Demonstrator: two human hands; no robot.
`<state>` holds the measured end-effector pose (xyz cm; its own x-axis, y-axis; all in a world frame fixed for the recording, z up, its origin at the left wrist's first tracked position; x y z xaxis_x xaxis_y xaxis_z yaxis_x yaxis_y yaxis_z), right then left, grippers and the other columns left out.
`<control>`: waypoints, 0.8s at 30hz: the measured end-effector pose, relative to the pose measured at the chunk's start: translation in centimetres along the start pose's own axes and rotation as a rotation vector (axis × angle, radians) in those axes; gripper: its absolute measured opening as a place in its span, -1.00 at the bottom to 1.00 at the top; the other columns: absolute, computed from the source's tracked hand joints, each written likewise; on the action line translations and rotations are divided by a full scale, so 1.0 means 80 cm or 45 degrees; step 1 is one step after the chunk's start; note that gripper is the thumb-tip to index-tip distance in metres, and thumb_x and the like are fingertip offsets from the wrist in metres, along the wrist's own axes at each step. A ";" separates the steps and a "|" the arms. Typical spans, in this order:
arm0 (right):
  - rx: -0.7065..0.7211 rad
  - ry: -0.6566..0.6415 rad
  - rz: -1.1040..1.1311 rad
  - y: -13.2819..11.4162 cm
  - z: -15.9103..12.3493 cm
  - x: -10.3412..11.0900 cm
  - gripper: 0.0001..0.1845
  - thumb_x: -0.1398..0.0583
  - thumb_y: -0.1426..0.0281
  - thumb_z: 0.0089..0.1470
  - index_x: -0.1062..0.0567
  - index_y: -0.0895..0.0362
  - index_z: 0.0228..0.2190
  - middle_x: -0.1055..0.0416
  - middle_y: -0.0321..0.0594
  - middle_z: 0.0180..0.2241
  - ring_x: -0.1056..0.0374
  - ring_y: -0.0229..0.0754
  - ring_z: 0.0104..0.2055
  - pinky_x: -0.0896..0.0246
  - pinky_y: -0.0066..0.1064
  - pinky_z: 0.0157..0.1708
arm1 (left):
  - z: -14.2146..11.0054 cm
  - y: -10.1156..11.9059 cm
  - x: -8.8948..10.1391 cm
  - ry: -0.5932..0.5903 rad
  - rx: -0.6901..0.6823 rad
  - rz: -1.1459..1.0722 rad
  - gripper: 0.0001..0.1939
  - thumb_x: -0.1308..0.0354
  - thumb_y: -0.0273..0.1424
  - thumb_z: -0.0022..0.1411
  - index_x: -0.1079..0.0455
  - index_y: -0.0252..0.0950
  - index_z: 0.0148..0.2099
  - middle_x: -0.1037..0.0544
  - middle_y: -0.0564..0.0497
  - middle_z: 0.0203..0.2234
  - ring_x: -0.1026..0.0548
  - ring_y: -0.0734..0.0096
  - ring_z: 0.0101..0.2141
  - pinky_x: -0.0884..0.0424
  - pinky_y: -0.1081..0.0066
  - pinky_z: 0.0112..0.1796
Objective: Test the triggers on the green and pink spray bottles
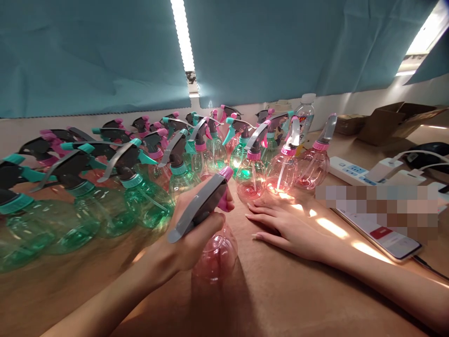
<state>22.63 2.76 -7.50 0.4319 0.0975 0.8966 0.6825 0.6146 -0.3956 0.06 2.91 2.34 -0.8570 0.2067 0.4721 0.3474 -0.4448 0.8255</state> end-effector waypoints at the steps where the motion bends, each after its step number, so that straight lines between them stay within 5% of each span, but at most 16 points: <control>1: -0.003 -0.007 -0.013 0.000 0.000 0.000 -0.47 -0.07 0.06 0.28 -0.37 0.02 0.18 -0.24 -0.13 0.25 -0.17 0.08 0.27 -0.11 0.04 0.22 | -0.001 0.000 -0.002 -0.013 0.007 -0.002 -0.84 -0.04 -0.42 0.05 -0.40 -0.21 -0.30 -0.52 0.02 -0.41 -0.50 0.25 -0.36 -0.45 0.28 -0.32; 8: -0.010 -0.012 -0.011 -0.003 0.000 0.002 -0.46 -0.06 0.06 0.28 -0.37 0.04 0.18 -0.23 -0.13 0.26 -0.15 0.08 0.28 -0.10 0.03 0.23 | -0.002 -0.007 -0.008 0.034 0.020 0.020 -0.82 -0.08 -0.41 0.10 -0.43 -0.20 -0.21 -0.46 0.05 -0.42 -0.48 0.30 -0.34 -0.49 0.28 -0.22; 24: -0.029 0.005 0.030 -0.001 -0.002 0.000 -0.48 -0.09 0.08 0.27 -0.37 -0.02 0.18 -0.23 -0.16 0.26 -0.15 0.09 0.29 -0.09 0.05 0.23 | 0.001 0.004 -0.015 0.010 0.024 0.047 -0.74 -0.07 -0.45 0.15 -0.42 -0.17 -0.09 -0.48 0.06 -0.40 -0.38 0.41 -0.50 -0.33 0.41 -0.49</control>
Point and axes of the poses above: each hand's wrist, its own z-axis towards the middle knuckle, its own x-axis out of the back of the hand, y = z × x, the point moved 2 cm from there along z, towards the middle knuckle
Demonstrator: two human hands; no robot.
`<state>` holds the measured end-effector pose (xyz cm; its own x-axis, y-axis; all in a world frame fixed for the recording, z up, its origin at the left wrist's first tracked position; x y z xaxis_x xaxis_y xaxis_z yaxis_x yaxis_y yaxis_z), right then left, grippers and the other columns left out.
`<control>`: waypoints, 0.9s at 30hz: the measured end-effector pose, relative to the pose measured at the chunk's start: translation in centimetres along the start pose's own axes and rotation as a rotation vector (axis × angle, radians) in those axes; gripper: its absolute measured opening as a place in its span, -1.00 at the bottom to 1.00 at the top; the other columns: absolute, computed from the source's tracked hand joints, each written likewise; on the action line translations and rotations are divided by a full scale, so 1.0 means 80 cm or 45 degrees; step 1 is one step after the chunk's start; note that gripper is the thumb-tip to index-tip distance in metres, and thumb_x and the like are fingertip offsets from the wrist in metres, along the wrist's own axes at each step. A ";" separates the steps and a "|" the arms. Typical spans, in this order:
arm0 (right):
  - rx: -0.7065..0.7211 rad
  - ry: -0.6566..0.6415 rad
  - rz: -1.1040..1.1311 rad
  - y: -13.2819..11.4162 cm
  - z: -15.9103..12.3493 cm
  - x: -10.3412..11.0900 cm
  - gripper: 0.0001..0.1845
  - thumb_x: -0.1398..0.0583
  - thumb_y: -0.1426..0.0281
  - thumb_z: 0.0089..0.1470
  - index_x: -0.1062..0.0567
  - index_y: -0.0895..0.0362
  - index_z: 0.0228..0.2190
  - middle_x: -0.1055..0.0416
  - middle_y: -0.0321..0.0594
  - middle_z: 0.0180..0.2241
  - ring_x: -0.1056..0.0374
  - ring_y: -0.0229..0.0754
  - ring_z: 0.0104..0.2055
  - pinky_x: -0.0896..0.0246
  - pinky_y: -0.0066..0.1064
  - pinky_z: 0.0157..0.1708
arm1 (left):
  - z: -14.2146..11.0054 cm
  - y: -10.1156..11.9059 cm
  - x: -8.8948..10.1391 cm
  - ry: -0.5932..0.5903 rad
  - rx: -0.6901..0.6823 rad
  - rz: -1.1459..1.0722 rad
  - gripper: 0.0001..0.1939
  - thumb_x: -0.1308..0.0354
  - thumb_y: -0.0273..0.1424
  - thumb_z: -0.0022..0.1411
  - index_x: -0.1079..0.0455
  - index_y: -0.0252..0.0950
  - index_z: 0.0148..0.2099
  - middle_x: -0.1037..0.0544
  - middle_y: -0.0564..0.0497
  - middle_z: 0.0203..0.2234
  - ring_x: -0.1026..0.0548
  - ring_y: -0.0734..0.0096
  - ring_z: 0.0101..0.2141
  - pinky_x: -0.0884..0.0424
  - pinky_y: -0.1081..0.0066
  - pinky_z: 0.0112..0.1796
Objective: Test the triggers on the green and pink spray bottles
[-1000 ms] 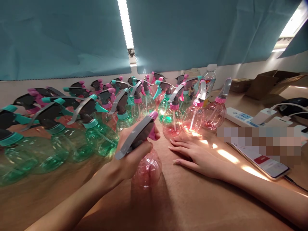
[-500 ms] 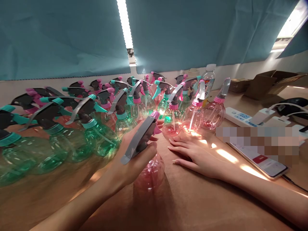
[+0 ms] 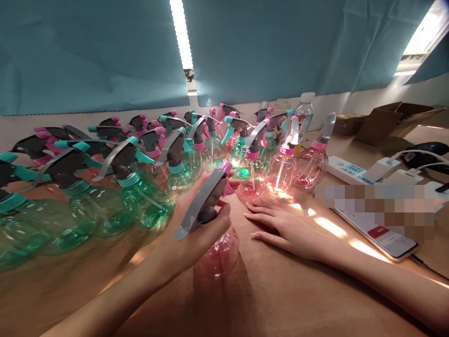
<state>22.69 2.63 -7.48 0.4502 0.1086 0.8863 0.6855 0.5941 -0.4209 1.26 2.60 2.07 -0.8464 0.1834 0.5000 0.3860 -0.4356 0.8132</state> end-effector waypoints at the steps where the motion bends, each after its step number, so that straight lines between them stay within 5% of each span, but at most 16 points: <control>1: -0.005 -0.003 -0.001 0.000 0.000 0.000 -0.48 -0.09 0.07 0.27 -0.37 -0.02 0.18 -0.23 -0.16 0.26 -0.15 0.09 0.29 -0.09 0.05 0.24 | 0.000 -0.001 0.000 0.009 0.005 0.011 -0.73 -0.07 -0.44 0.16 -0.43 -0.17 -0.08 -0.48 0.06 -0.40 -0.39 0.40 -0.49 -0.34 0.41 -0.48; 14: 0.010 0.020 0.001 0.000 -0.001 0.000 -0.49 -0.10 0.09 0.27 -0.37 -0.02 0.18 -0.24 -0.16 0.25 -0.16 0.09 0.28 -0.08 0.06 0.24 | -0.003 -0.008 0.006 0.063 -0.044 -0.009 -0.64 -0.11 -0.44 0.10 -0.43 -0.16 -0.02 -0.56 0.02 -0.34 -0.46 0.32 -0.39 -0.49 0.31 -0.30; 21: 0.014 -0.011 -0.036 0.000 0.000 0.000 -0.47 -0.06 0.08 0.28 -0.36 0.02 0.19 -0.22 -0.14 0.26 -0.14 0.09 0.29 -0.09 0.06 0.24 | -0.002 -0.009 0.004 0.095 -0.057 -0.025 -0.81 -0.09 -0.46 0.07 -0.42 -0.20 -0.23 -0.51 0.04 -0.41 -0.43 0.35 -0.42 -0.51 0.30 -0.28; 27: 0.022 -0.019 -0.044 -0.001 0.001 0.000 -0.46 -0.05 0.07 0.29 -0.37 0.04 0.18 -0.22 -0.13 0.26 -0.14 0.09 0.29 -0.09 0.05 0.24 | -0.001 -0.002 0.004 0.027 -0.084 -0.090 -0.64 -0.06 -0.52 0.06 -0.44 -0.18 -0.08 -0.58 0.04 -0.29 -0.53 0.29 -0.27 -0.51 0.26 -0.12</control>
Point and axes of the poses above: each hand's wrist, its own z-axis towards the middle knuckle, its own x-axis out of the back of the hand, y = z × x, the point moved 2 cm from there along z, towards the middle knuckle
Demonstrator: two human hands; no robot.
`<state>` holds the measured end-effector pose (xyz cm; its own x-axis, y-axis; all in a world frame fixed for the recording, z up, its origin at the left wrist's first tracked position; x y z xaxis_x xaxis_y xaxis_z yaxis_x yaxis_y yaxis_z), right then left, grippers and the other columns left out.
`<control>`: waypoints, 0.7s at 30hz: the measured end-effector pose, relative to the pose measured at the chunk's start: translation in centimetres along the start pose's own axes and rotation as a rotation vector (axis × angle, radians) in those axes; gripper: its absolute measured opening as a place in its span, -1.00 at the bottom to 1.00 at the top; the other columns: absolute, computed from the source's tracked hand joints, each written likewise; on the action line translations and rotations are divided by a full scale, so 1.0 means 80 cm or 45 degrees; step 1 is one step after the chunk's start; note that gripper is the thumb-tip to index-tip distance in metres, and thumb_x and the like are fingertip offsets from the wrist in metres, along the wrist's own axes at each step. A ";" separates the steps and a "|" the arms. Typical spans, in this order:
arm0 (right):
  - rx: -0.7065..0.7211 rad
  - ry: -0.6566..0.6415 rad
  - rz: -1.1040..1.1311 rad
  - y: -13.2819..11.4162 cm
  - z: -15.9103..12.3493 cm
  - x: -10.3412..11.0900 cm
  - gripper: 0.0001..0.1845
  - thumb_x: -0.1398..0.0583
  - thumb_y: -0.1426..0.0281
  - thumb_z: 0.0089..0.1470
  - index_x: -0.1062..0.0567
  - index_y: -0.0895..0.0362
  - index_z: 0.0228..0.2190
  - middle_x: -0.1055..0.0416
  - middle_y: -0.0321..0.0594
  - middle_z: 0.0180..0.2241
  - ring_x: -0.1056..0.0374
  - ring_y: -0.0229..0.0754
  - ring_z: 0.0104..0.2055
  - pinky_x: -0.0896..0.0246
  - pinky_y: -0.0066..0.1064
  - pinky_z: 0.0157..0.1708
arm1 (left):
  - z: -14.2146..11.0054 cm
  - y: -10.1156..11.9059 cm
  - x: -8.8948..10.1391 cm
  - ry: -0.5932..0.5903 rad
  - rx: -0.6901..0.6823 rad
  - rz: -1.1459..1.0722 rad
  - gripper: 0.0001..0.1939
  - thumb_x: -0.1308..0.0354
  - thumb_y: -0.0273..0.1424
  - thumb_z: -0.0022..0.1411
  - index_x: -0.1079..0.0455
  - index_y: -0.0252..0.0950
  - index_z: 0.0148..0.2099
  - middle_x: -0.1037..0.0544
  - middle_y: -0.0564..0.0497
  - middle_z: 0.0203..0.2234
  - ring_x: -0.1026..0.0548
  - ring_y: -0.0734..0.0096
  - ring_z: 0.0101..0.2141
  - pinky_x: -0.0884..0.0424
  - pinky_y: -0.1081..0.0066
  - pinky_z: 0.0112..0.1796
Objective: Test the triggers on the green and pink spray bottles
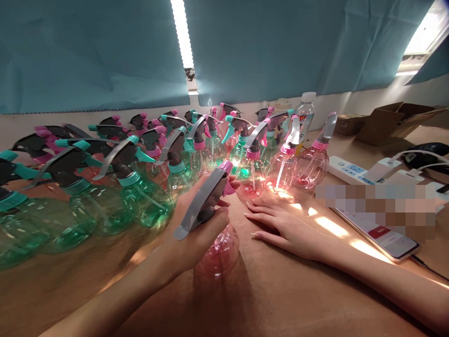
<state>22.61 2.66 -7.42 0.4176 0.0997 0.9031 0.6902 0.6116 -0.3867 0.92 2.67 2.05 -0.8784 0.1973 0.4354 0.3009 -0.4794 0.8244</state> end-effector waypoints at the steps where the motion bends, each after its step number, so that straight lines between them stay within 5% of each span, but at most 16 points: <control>1: 0.000 -0.003 -0.003 0.000 0.000 0.000 -0.46 -0.05 0.07 0.29 -0.37 0.03 0.18 -0.22 -0.13 0.26 -0.15 0.08 0.29 -0.09 0.04 0.24 | 0.000 0.000 0.000 -0.003 -0.003 0.002 -0.63 -0.06 -0.52 0.06 -0.44 -0.18 -0.07 -0.58 0.04 -0.27 -0.54 0.29 -0.26 -0.51 0.26 -0.11; 13: -0.001 0.005 -0.014 0.003 0.000 -0.002 -0.45 -0.06 0.07 0.28 -0.36 0.05 0.19 -0.22 -0.12 0.26 -0.17 0.08 0.28 -0.09 0.04 0.23 | 0.000 0.006 0.001 -0.013 -0.023 -0.052 -0.62 -0.04 -0.57 0.03 -0.45 -0.19 -0.10 -0.61 0.03 -0.15 -0.56 0.26 -0.19 -0.48 0.23 -0.07; 21: 0.001 0.005 -0.021 0.004 0.000 -0.003 -0.45 -0.07 0.07 0.28 -0.35 0.03 0.19 -0.21 -0.15 0.27 -0.16 0.09 0.28 -0.09 0.05 0.24 | 0.002 0.006 0.009 -0.102 -0.017 -0.035 -0.81 -0.05 -0.55 0.00 -0.38 -0.25 -0.30 -0.59 0.04 -0.36 -0.55 0.27 -0.30 -0.46 0.29 -0.24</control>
Point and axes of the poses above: each hand's wrist, its own z-axis towards the middle knuckle, its own x-axis out of the back of the hand, y = z × x, the point moved 2 cm from there along z, towards the middle knuckle
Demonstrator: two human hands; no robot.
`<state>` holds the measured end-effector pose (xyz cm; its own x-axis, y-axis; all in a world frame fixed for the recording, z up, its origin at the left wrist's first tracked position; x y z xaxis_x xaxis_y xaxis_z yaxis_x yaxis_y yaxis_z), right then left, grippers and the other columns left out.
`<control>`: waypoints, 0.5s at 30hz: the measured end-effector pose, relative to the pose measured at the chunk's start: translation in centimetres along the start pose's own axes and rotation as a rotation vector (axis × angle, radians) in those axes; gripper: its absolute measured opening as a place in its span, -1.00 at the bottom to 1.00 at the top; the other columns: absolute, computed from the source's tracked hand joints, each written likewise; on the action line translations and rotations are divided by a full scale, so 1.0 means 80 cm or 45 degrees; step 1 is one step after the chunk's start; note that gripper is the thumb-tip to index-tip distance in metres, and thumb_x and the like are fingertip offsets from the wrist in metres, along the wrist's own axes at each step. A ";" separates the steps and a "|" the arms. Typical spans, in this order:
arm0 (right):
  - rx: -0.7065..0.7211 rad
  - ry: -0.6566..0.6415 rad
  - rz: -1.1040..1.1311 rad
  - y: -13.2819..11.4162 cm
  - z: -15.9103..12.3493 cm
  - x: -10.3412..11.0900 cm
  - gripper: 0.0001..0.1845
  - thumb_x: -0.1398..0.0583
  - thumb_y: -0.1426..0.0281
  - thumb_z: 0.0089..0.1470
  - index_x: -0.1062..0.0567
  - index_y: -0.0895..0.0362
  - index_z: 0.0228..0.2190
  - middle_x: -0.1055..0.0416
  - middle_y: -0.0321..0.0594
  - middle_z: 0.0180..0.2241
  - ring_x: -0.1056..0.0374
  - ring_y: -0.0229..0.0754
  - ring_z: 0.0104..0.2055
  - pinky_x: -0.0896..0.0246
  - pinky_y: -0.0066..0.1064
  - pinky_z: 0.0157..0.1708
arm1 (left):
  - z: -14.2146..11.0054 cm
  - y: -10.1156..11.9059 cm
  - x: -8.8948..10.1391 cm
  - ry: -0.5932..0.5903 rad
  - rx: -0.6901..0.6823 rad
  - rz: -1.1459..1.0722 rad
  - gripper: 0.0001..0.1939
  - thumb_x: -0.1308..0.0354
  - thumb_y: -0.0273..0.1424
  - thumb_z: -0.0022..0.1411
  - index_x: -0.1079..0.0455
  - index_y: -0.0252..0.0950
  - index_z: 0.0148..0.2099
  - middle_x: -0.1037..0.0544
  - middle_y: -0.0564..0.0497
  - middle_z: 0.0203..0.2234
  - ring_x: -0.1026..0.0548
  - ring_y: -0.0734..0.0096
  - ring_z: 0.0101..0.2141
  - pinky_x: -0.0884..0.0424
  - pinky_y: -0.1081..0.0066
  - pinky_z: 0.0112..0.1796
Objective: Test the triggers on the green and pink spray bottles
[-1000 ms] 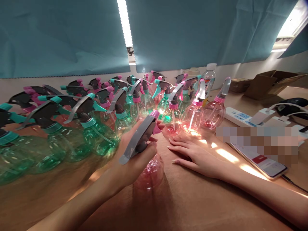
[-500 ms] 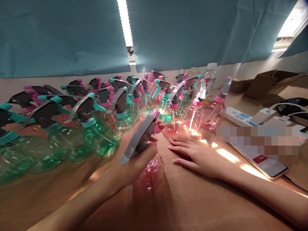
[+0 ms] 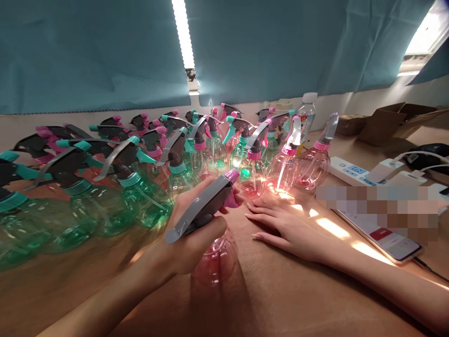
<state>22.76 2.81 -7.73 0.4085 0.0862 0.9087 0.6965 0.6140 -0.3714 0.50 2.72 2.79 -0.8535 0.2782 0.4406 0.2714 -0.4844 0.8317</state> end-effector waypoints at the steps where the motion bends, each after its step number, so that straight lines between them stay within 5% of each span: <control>1: 0.001 0.003 0.004 0.000 0.000 0.000 -0.46 -0.07 0.07 0.28 -0.35 0.02 0.19 -0.21 -0.16 0.27 -0.16 0.09 0.28 -0.09 0.05 0.24 | -0.001 -0.001 0.001 -0.004 0.014 0.030 -0.80 -0.06 -0.54 0.00 -0.39 -0.25 -0.29 -0.58 0.04 -0.39 -0.55 0.28 -0.33 -0.46 0.29 -0.26; 15: 0.002 0.001 -0.022 0.000 -0.001 -0.001 -0.46 -0.07 0.07 0.28 -0.37 0.05 0.18 -0.24 -0.12 0.25 -0.17 0.09 0.27 -0.12 0.03 0.22 | -0.004 -0.007 0.004 0.093 0.023 0.071 -0.83 -0.06 -0.48 -0.02 -0.41 -0.23 -0.33 -0.52 0.06 -0.47 -0.48 0.33 -0.44 -0.41 0.35 -0.40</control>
<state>22.77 2.75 -7.78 0.3972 0.0750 0.9147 0.7025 0.6165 -0.3556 -0.07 2.83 2.33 -0.8669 0.1898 0.4610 0.3267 -0.4821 0.8129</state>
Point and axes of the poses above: each hand's wrist, its own z-axis towards the middle knuckle, its own x-axis out of the back of the hand, y = z × x, the point moved 2 cm from there along z, towards the middle knuckle
